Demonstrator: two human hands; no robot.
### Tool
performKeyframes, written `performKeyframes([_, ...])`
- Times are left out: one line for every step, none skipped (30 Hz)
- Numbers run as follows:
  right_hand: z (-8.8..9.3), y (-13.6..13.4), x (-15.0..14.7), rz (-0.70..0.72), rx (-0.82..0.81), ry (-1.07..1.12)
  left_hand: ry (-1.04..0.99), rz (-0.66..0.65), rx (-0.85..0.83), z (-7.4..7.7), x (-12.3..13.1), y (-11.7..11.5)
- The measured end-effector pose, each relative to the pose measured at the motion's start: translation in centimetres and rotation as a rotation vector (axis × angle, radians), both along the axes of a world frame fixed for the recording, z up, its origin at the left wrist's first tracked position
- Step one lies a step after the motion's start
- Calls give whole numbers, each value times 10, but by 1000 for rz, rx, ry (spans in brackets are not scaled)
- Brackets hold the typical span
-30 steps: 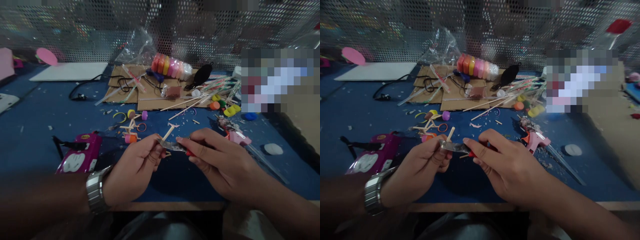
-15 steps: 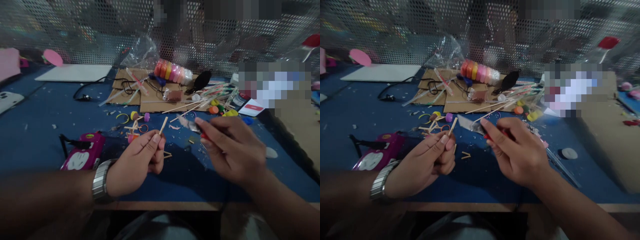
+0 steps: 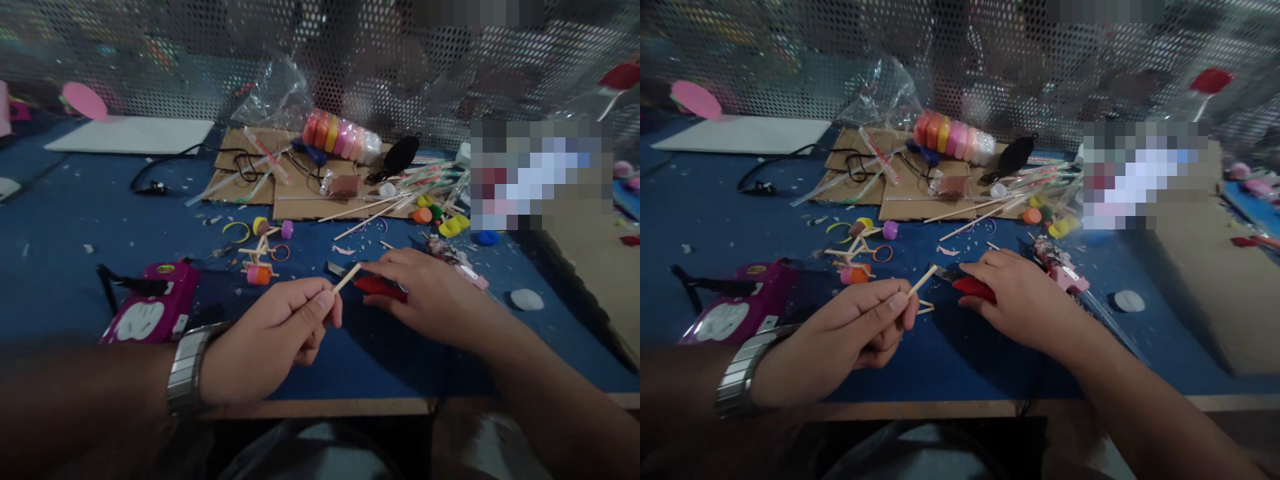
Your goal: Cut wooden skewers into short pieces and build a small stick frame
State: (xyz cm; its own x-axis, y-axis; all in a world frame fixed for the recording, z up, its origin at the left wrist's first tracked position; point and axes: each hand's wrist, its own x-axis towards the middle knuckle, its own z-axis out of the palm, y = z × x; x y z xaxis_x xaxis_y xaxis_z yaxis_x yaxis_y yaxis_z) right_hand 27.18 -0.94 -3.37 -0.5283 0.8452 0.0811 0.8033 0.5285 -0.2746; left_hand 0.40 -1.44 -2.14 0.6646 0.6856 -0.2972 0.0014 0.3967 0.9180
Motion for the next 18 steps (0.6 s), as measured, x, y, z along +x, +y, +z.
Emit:
performKeyframes([2,-1,0,-12,-6,40,34,-23,15,0,-1,0])
performKeyframes([6,-2,0,-22,-18,103,71,-44,36,0,-1,0])
performKeyframes([10,-3,-1,-24,-41,189,114,-68,62,0,-2,0])
performKeyframes([14,-5,-2,-18,-82,289,165,-94,91,0,-2,0])
performKeyframes([19,-6,-4,9,-143,387,217,-122,125,0,-2,0])
performKeyframes([23,-8,-6,54,-206,466,261,-156,163,1,-2,0])
performKeyframes([26,-11,-9,111,-273,505,291,-189,205,2,-2,0])
performKeyframes([29,-13,-12,170,-332,507,304,-218,256,3,-2,1])
performKeyframes([30,-14,-15,218,-384,484,307,-246,305,4,-1,1])
performKeyframes([31,-16,-18,254,-430,446,304,-268,354,5,0,2])
performKeyframes([31,-17,-21,276,-464,409,307,-289,401,6,0,3])
performKeyframes([31,-18,-23,285,-491,382,313,-304,442,6,1,3])
performKeyframes([30,-19,-25,287,-515,369,320,-311,480,6,1,4])
performKeyframes([30,-19,-26,284,-529,368,323,-313,513,6,1,5])
performKeyframes([30,-20,-26,280,-540,373,321,-310,542,5,0,5])
performKeyframes([30,-20,-26,275,-549,381,317,-304,567,4,0,5])
performKeyframes([30,-20,-26,271,-555,388,312,-305,585,3,0,6])
performKeyframes([30,-21,-26,269,-559,392,306,-308,598,3,-1,6])
